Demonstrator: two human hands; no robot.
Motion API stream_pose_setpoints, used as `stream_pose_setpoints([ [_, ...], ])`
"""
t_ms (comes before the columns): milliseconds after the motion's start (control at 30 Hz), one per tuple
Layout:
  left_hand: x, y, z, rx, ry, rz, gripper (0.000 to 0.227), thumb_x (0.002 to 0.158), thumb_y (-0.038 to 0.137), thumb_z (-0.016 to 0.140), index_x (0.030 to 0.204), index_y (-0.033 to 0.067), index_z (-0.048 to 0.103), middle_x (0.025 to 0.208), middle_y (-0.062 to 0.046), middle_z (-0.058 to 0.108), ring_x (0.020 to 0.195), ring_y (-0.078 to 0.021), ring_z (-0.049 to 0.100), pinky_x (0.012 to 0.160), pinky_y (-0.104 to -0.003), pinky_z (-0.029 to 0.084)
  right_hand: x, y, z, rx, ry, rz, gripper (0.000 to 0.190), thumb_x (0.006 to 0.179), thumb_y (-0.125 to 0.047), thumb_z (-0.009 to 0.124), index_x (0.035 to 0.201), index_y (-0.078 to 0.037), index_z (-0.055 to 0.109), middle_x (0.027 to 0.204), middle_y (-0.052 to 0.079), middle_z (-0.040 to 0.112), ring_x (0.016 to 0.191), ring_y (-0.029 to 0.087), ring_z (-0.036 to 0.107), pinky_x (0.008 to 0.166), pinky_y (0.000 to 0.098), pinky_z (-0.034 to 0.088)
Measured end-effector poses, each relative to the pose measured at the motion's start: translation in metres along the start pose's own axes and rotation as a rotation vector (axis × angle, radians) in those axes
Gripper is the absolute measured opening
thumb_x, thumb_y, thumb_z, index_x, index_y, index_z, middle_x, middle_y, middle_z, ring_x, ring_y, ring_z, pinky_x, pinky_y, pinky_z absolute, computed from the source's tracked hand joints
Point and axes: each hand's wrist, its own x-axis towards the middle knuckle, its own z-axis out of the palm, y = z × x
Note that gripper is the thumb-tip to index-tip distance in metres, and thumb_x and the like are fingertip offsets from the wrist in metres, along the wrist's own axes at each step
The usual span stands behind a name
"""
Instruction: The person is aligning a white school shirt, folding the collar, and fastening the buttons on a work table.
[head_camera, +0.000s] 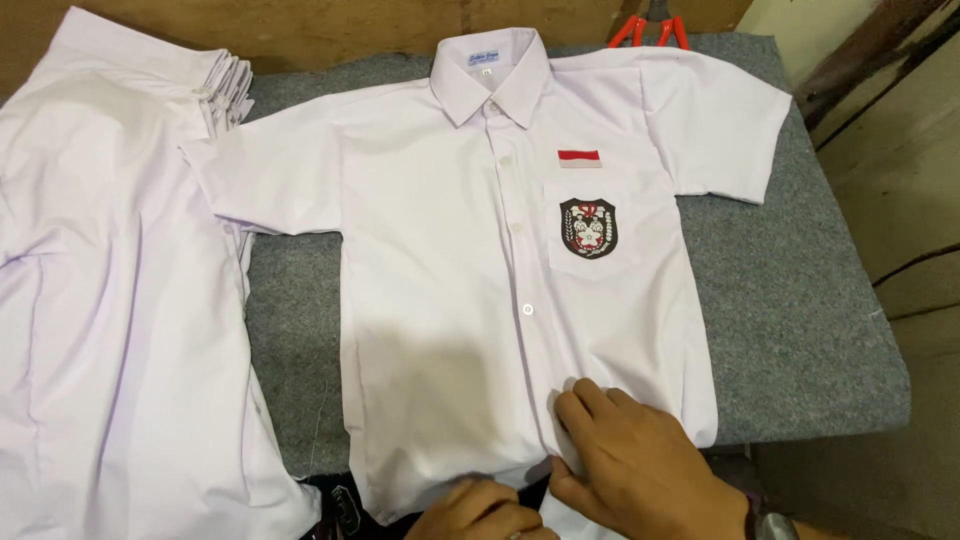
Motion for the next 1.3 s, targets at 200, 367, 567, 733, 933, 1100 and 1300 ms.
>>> stream_pose_setpoints([
  [200, 0.007, -0.016, -0.015, 0.269, 0.104, -0.043, 0.025, 0.087, 0.019, 0.073, 0.110, 0.0117, 0.068, 0.108, -0.006, 0.064, 0.097, -0.0315, 0.058, 0.085, -0.044, 0.053, -0.006, 0.005, -0.022, 0.407, -0.022, 0.348, 0.021, 0.085, -0.039, 0.065, 0.088, -0.020, 0.059, 0.070, 0.004, 0.070, 0.068, 0.028, 0.068, 0.068, 0.0412, 0.049],
  [367, 0.043, -0.012, -0.037, 0.214, -0.035, -0.095, 0.029, 0.094, 0.025, 0.064, 0.118, 0.0091, 0.062, 0.112, -0.011, 0.062, 0.096, -0.0342, 0.056, 0.084, -0.048, 0.046, -0.007, 0.000, -0.019, 0.399, 0.049, 0.432, 0.029, 0.086, -0.046, 0.065, 0.073, -0.020, 0.061, 0.060, 0.001, 0.068, 0.059, 0.023, 0.064, 0.065, 0.0387, 0.048],
  [567, 0.057, -0.021, -0.028, 0.283, -0.099, -0.074, 0.045, 0.084, 0.033, 0.081, 0.119, 0.0133, 0.060, 0.109, -0.006, 0.056, 0.095, -0.0322, 0.054, 0.080, -0.045, 0.045, -0.011, 0.005, -0.030, 0.505, 0.029, 0.488, 0.024, 0.082, -0.024, 0.058, 0.063, -0.011, 0.052, 0.051, 0.004, 0.055, 0.053, 0.018, 0.049, 0.060, 0.0399, 0.039],
  [733, 0.062, -0.022, -0.030, 0.384, -0.058, 0.008, 0.060, 0.078, 0.031, 0.086, 0.134, 0.0322, 0.065, 0.117, -0.006, 0.056, 0.096, -0.0304, 0.051, 0.078, -0.045, 0.044, -0.010, 0.007, -0.032, 0.628, 0.060, 0.583, 0.025, 0.083, -0.018, 0.054, 0.060, -0.010, 0.057, 0.051, 0.000, 0.053, 0.053, 0.013, 0.047, 0.056, 0.0377, 0.038],
  [933, 0.066, -0.019, -0.033, 0.283, -0.085, 0.020, 0.046, 0.071, 0.039, 0.081, 0.105, 0.0143, 0.063, 0.107, -0.009, 0.055, 0.094, -0.0348, 0.053, 0.076, -0.051, 0.041, -0.002, 0.002, -0.031, 0.653, 0.081, 0.587, 0.026, 0.076, -0.017, 0.049, 0.063, -0.012, 0.071, 0.062, -0.002, 0.081, 0.062, 0.014, 0.074, 0.072, 0.0282, 0.054],
  [1100, 0.060, -0.014, -0.017, 0.405, -0.009, -0.151, 0.047, 0.057, 0.035, 0.082, 0.094, 0.0115, 0.064, 0.095, -0.009, 0.055, 0.087, -0.0340, 0.054, 0.076, -0.048, 0.045, -0.002, -0.007, -0.011, 0.250, 0.150, 0.450, 0.045, 0.083, -0.070, 0.062, 0.081, -0.025, 0.059, 0.062, -0.010, 0.068, 0.061, 0.019, 0.069, 0.061, 0.0406, 0.052],
  [1300, 0.059, -0.004, -0.012, 0.712, 0.109, -0.182, 0.014, 0.088, 0.006, 0.063, 0.089, 0.0174, 0.054, 0.102, -0.007, 0.064, 0.093, -0.0301, 0.064, 0.078, -0.045, 0.052, 0.000, -0.009, -0.016, 0.273, 0.092, 0.537, 0.028, 0.086, -0.059, 0.061, 0.086, -0.031, 0.064, 0.063, -0.011, 0.070, 0.067, 0.019, 0.072, 0.066, 0.0402, 0.054],
])
